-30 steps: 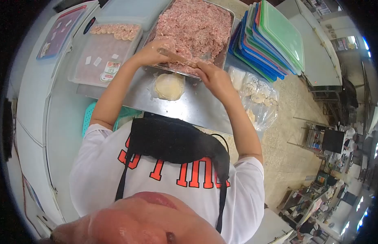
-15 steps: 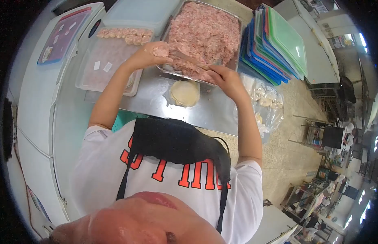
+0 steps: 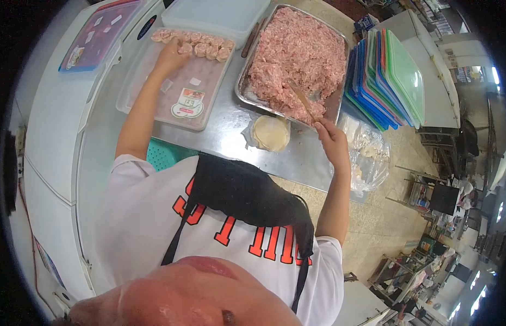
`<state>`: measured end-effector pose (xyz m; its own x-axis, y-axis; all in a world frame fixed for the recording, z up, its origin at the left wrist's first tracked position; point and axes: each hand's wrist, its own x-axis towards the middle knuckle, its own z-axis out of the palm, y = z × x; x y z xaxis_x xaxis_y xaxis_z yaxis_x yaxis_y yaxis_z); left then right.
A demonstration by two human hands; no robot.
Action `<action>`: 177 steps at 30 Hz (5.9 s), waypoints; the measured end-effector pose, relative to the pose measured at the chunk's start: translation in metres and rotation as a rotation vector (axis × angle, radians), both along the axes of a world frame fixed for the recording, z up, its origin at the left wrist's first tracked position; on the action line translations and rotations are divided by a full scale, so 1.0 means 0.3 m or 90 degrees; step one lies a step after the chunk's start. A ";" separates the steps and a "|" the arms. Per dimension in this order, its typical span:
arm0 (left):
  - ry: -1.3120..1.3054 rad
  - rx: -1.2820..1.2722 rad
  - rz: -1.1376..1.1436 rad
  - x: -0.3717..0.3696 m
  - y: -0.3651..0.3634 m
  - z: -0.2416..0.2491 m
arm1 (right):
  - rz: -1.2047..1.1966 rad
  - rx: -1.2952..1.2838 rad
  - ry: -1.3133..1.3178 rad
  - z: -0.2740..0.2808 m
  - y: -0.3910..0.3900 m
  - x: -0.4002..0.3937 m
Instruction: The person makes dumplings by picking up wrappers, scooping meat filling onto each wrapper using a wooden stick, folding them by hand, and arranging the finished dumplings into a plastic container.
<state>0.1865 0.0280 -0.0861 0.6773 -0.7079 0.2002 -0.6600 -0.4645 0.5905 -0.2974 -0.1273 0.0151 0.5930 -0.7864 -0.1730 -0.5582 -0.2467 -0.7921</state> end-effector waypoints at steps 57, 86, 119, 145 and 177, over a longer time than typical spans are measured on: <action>0.274 -0.117 -0.336 -1.044 -0.052 -0.030 | 0.464 -0.300 0.177 -0.139 -0.382 -0.069; 1.204 -0.692 -0.008 -0.670 -0.333 0.144 | 0.270 -0.398 0.448 0.087 -0.208 -0.018; 1.143 -0.693 -0.020 -0.882 -0.329 0.251 | 0.318 -0.548 0.130 0.165 -0.145 -0.038; 0.203 -0.116 -0.566 -0.837 -0.292 0.371 | 0.349 -0.216 -0.101 0.081 -0.163 -0.083; 0.116 -0.126 -0.585 -0.852 -0.234 0.428 | 0.174 -0.177 -0.068 0.020 -0.086 -0.177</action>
<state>-0.0692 -0.0421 0.0423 -0.0942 -0.9430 0.3192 -0.6069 0.3086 0.7324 -0.3506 -0.1532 0.0210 0.7895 -0.6059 0.0975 -0.3614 -0.5875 -0.7241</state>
